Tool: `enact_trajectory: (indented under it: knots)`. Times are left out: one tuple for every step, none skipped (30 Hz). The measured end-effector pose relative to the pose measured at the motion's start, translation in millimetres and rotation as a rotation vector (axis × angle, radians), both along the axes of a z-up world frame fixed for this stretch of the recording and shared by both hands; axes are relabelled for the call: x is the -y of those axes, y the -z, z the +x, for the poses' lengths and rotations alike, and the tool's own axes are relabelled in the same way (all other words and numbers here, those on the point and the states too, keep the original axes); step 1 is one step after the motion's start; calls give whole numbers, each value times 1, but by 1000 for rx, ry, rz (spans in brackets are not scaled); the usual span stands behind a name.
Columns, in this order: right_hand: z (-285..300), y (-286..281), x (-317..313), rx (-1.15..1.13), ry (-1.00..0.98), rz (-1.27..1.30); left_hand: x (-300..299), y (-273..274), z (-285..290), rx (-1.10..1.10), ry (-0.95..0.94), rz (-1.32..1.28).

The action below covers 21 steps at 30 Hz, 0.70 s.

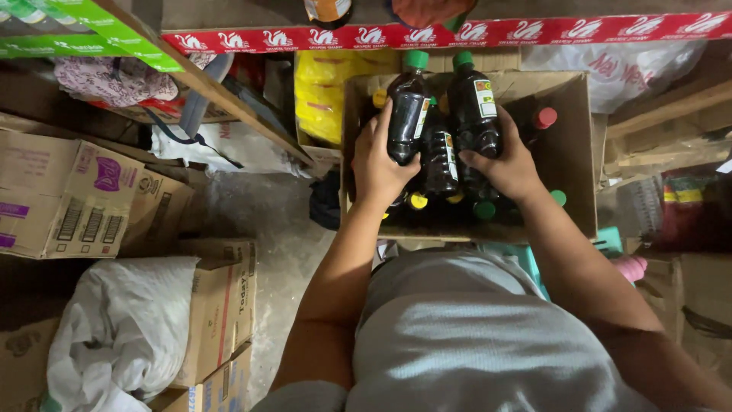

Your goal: Organizing and stocking plastic bottles of condiments and sauces on wooden shelves in a grocery store.

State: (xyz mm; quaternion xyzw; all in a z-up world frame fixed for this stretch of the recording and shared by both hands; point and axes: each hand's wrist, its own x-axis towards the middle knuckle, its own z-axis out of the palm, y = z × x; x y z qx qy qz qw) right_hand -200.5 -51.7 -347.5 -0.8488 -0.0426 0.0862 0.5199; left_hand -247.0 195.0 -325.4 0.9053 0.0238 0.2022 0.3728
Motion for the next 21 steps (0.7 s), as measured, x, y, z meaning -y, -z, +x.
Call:
enact_trajectory:
  knots:
    - [0, 4, 1, 0, 0, 1, 1, -2, -2, 0, 0, 1]
    - [1, 7, 1, 26, -21, 90, 1, -4, -4, 23, 28, -43]
    - [1, 10, 2, 53, -43, 180, 2, -7, -4, 45, 57, -86]
    - [2, 10, 1, 56, -36, 180, 2, -9, -6, 47, 64, -86]
    - [3, 10, 1, 29, -29, 233, 2, -11, -7, 92, 68, -118]
    - [4, 10, 2, 5, -19, 285, 4, -13, -7, 139, 75, -150]
    - [4, 11, 4, 10, -10, 284, 3, -13, -8, 143, 85, -152]
    - [5, 12, 6, -8, -11, 311, 3, -13, -8, 137, 87, -281]
    - [6, 13, 8, -25, -11, 338, 2, -13, -9, 128, 89, -409]
    - [7, 13, 13, -20, -3, 338, 0, -9, -7, 130, 99, -410]
    - [8, 12, 17, -51, -1, 323, -2, -4, -5, 151, 132, -543]
    - [10, 11, 21, -82, -3, 308, -3, 1, -3, 172, 163, -676]
    - [8, 11, 26, -77, 3, 307, -3, -7, -2, 174, 170, -676]
    - [6, 10, 30, -109, 10, 363, -4, -16, 0, 130, 227, -907]
    - [5, 9, 34, -141, 18, 419, -5, -24, 1, 81, 284, -1136]
    - [2, 8, 42, -140, 17, 421, -5, -28, -1, 82, 284, -1134]
    - [0, 7, 49, -184, 57, 462, -5, -32, -2, 21, 265, -1252]
    - [-2, 6, 58, -229, 95, 502, -5, -35, -4, -42, 243, -1369]
    - [-2, 8, 73, -228, 94, 503, -4, -32, -3, -41, 243, -1368]
    - [-3, 9, 88, -199, 127, 455, -4, -29, -2, -96, 206, -1394]
    - [-4, 11, 104, -170, 159, 407, -3, -26, -2, -152, 169, -1419]
